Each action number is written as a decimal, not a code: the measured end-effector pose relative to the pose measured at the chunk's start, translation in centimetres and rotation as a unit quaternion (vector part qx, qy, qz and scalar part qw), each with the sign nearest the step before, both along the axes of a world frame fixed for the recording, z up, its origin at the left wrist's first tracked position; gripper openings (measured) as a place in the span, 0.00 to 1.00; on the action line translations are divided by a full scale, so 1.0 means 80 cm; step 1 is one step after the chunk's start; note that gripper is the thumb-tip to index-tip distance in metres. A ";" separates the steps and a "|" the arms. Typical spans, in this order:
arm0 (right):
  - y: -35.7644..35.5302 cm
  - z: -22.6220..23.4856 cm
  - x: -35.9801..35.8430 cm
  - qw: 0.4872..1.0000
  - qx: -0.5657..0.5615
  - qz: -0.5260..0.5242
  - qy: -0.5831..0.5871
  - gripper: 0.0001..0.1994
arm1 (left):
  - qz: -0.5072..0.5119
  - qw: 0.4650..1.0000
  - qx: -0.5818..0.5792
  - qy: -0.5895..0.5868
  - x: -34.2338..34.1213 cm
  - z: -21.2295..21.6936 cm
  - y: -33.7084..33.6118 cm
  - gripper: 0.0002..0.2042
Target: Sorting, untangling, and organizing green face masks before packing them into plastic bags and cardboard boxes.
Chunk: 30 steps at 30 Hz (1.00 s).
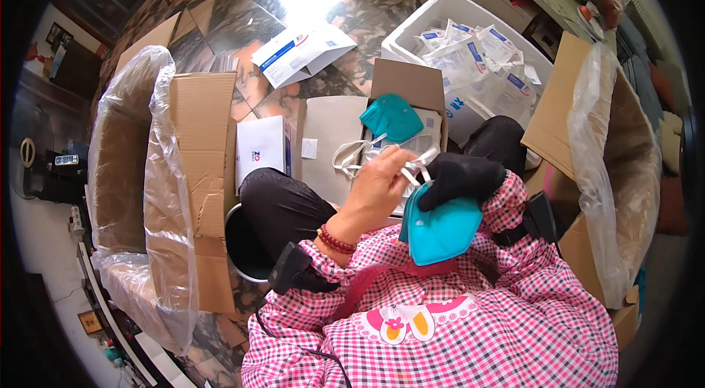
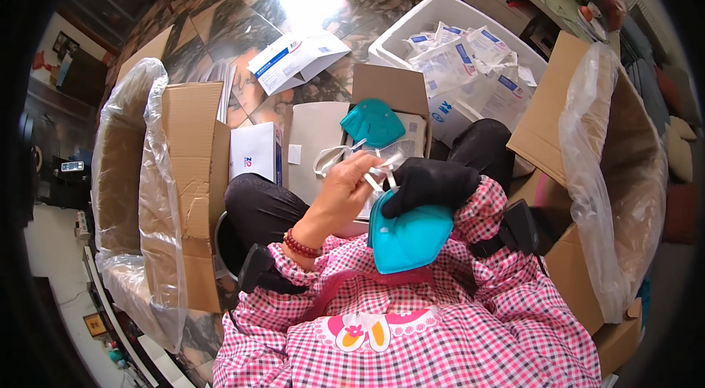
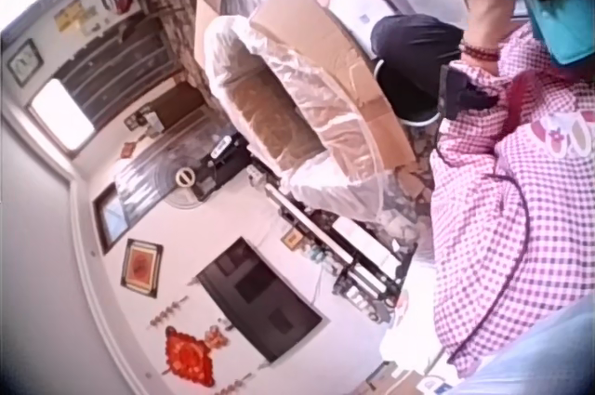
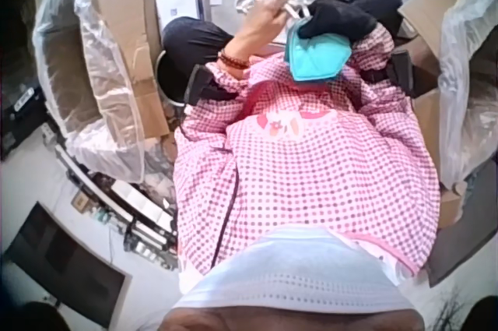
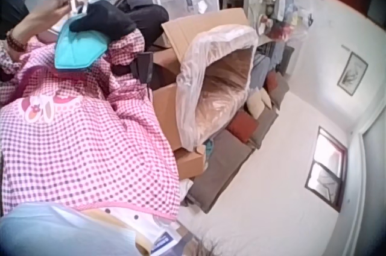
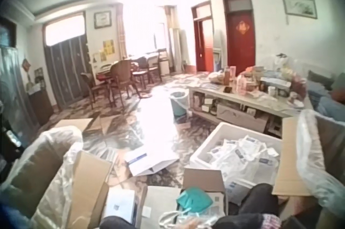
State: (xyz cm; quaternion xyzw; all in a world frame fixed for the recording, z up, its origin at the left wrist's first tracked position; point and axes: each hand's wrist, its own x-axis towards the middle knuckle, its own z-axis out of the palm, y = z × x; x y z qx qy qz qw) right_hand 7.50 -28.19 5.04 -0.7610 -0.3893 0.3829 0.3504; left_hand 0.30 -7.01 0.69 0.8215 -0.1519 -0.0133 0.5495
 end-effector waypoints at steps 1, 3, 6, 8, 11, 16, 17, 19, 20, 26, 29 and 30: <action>-0.002 -0.012 0.002 0.999 0.029 0.034 -0.009 0.17 | 0.020 0.999 0.000 -0.030 0.003 -0.003 0.002 0.17; 0.001 -0.019 0.001 0.996 0.059 0.068 -0.018 0.18 | 0.035 0.988 -0.123 0.083 0.002 -0.009 0.011 0.10; 0.017 -0.006 -0.012 0.987 -0.111 0.038 -0.106 0.20 | 0.066 0.950 -0.260 0.163 -0.001 0.020 0.013 0.10; 0.016 -0.012 -0.015 0.992 -0.083 -0.033 -0.087 0.21 | 0.055 0.954 -0.230 0.185 -0.004 0.020 0.014 0.13; 0.017 -0.013 -0.015 0.986 -0.089 -0.039 -0.135 0.20 | 0.007 0.991 0.011 0.134 -0.016 0.024 0.003 0.16; 0.016 -0.026 -0.015 0.988 -0.041 -0.058 -0.140 0.21 | -0.008 0.988 0.117 -0.098 -0.013 0.004 0.007 0.11; 0.015 -0.027 -0.015 0.987 -0.029 -0.063 -0.142 0.21 | -0.020 0.984 0.150 -0.093 -0.011 0.008 0.009 0.10; 0.017 -0.023 -0.018 0.986 -0.029 -0.066 -0.149 0.20 | -0.011 0.982 0.158 -0.106 -0.009 0.015 0.015 0.08; 0.018 -0.022 -0.019 0.985 -0.028 -0.068 -0.155 0.19 | -0.001 0.979 0.166 -0.119 -0.009 0.016 0.017 0.07; 0.014 -0.045 -0.030 0.980 0.000 -0.158 -0.117 0.16 | 0.136 0.990 -0.018 -0.024 -0.012 0.019 0.027 0.05; 0.016 -0.045 -0.035 0.981 -0.009 -0.160 -0.114 0.15 | 0.109 0.992 0.062 0.027 -0.024 0.027 0.021 0.07; 0.016 -0.048 -0.036 0.981 -0.009 -0.158 -0.114 0.15 | 0.082 0.990 0.105 0.036 -0.026 0.029 0.014 0.08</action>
